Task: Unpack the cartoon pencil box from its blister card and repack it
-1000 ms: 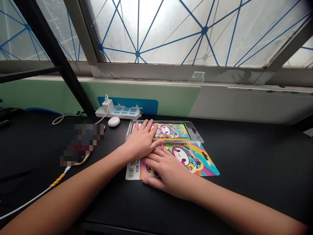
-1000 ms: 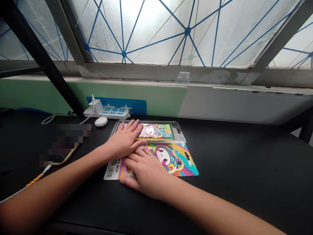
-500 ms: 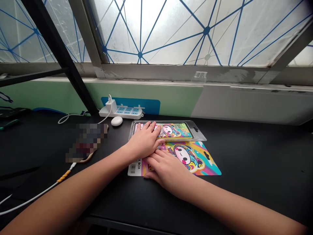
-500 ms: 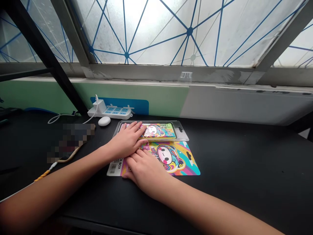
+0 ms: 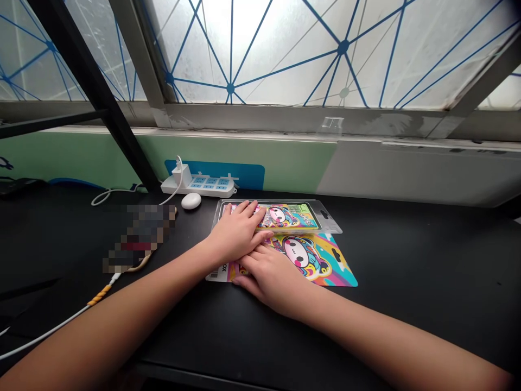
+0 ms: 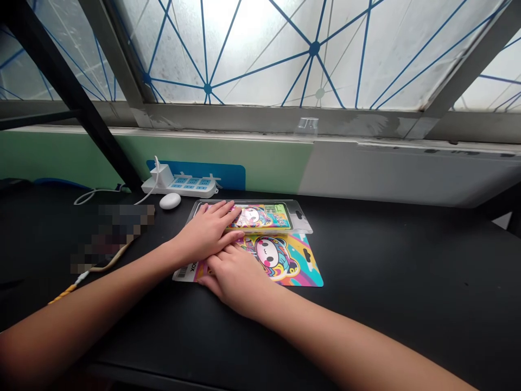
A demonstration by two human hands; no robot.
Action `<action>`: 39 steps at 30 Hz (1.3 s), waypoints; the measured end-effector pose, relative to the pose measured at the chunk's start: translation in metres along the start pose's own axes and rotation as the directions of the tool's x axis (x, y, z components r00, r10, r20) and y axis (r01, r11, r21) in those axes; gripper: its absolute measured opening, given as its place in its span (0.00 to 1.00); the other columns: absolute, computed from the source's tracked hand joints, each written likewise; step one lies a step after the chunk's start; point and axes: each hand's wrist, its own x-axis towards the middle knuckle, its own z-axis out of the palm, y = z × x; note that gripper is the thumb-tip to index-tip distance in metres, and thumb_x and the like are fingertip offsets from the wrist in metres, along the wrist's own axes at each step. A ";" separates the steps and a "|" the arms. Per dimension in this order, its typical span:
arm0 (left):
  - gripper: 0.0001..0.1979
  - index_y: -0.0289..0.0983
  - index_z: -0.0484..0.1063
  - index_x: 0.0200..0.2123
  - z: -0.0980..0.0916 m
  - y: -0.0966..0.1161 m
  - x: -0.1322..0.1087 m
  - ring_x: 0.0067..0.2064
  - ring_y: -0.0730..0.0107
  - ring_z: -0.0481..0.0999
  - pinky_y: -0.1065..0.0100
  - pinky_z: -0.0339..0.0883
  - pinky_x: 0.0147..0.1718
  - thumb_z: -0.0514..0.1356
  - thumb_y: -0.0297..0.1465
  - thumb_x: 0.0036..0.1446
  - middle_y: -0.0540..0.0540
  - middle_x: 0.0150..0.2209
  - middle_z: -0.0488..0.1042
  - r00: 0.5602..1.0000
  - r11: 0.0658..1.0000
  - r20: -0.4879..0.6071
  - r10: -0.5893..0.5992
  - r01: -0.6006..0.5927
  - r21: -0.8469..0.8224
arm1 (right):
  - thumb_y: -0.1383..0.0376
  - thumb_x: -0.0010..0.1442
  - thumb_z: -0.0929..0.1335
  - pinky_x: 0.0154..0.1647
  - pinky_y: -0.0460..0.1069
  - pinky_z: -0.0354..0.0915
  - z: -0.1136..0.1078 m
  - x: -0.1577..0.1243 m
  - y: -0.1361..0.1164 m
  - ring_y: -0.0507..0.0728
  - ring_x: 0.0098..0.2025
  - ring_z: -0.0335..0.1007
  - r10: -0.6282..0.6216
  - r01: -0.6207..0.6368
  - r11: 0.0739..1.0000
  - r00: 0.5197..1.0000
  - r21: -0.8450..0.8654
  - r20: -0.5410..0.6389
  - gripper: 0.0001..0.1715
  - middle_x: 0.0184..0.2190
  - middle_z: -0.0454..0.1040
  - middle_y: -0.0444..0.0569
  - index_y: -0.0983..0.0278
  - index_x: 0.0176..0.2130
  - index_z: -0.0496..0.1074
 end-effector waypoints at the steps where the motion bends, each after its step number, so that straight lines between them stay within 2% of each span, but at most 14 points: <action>1: 0.34 0.37 0.58 0.72 0.000 0.000 0.000 0.74 0.43 0.53 0.36 0.52 0.66 0.47 0.50 0.73 0.34 0.74 0.56 1.000 1.000 0.006 -0.001 0.001 -0.004 | 0.63 0.67 0.70 0.60 0.60 0.67 -0.002 -0.001 0.000 0.65 0.53 0.76 0.008 -0.008 1.000 1.000 0.008 0.013 0.08 0.46 0.82 0.56 0.65 0.44 0.77; 8: 0.37 0.37 0.55 0.73 0.000 0.001 0.000 0.75 0.43 0.50 0.35 0.48 0.68 0.44 0.54 0.71 0.35 0.75 0.52 0.999 1.000 0.033 -0.011 0.012 -0.023 | 0.64 0.68 0.68 0.62 0.60 0.65 -0.006 -0.005 -0.001 0.66 0.56 0.74 0.002 -0.006 0.998 0.998 0.056 0.060 0.12 0.49 0.81 0.57 0.66 0.49 0.76; 13: 0.35 0.37 0.55 0.73 0.000 0.001 -0.001 0.75 0.44 0.50 0.35 0.48 0.68 0.43 0.51 0.73 0.35 0.75 0.52 0.999 1.000 0.032 -0.016 0.016 -0.020 | 0.65 0.68 0.68 0.64 0.61 0.63 -0.006 -0.006 0.001 0.66 0.57 0.73 -0.028 0.028 0.998 1.000 0.056 0.006 0.12 0.49 0.81 0.57 0.66 0.49 0.75; 17: 0.32 0.38 0.56 0.72 -0.002 0.002 0.000 0.75 0.45 0.50 0.36 0.48 0.68 0.41 0.48 0.74 0.37 0.75 0.53 0.999 0.999 0.033 -0.026 0.027 -0.033 | 0.68 0.69 0.64 0.58 0.55 0.68 -0.010 -0.008 -0.002 0.61 0.51 0.75 -0.164 0.166 0.985 0.986 0.055 -0.041 0.11 0.46 0.81 0.54 0.65 0.44 0.76; 19: 0.31 0.38 0.56 0.72 -0.001 0.002 0.000 0.75 0.45 0.51 0.35 0.48 0.68 0.42 0.46 0.75 0.37 0.75 0.53 0.999 0.999 0.028 -0.033 0.034 -0.023 | 0.68 0.70 0.63 0.56 0.54 0.68 -0.011 -0.011 -0.005 0.60 0.50 0.75 -0.261 0.262 0.965 0.964 0.019 -0.048 0.12 0.47 0.81 0.54 0.65 0.43 0.76; 23: 0.31 0.37 0.56 0.73 0.001 0.003 0.001 0.75 0.44 0.51 0.35 0.48 0.68 0.43 0.46 0.74 0.36 0.75 0.53 0.999 1.000 0.017 -0.028 0.028 -0.003 | 0.66 0.71 0.62 0.51 0.54 0.68 -0.011 -0.016 -0.013 0.59 0.51 0.74 -0.398 0.399 0.916 0.917 -0.045 0.015 0.14 0.52 0.81 0.53 0.64 0.41 0.76; 31: 0.31 0.37 0.56 0.73 0.004 0.002 0.000 0.75 0.45 0.52 0.35 0.51 0.67 0.42 0.46 0.75 0.37 0.74 0.53 1.000 0.999 0.006 -0.022 0.022 0.040 | 0.65 0.71 0.63 0.46 0.53 0.66 -0.009 -0.016 -0.010 0.57 0.46 0.74 -0.350 0.351 0.936 0.936 -0.013 0.045 0.13 0.45 0.82 0.49 0.63 0.40 0.76; 39: 0.31 0.37 0.56 0.72 0.005 0.002 0.001 0.75 0.45 0.52 0.34 0.52 0.67 0.43 0.46 0.75 0.37 0.75 0.53 1.000 0.999 -0.001 -0.026 0.026 0.034 | 0.65 0.70 0.63 0.49 0.53 0.67 -0.007 -0.016 -0.010 0.58 0.47 0.74 -0.318 0.316 0.948 0.947 0.041 0.041 0.14 0.44 0.82 0.50 0.66 0.43 0.78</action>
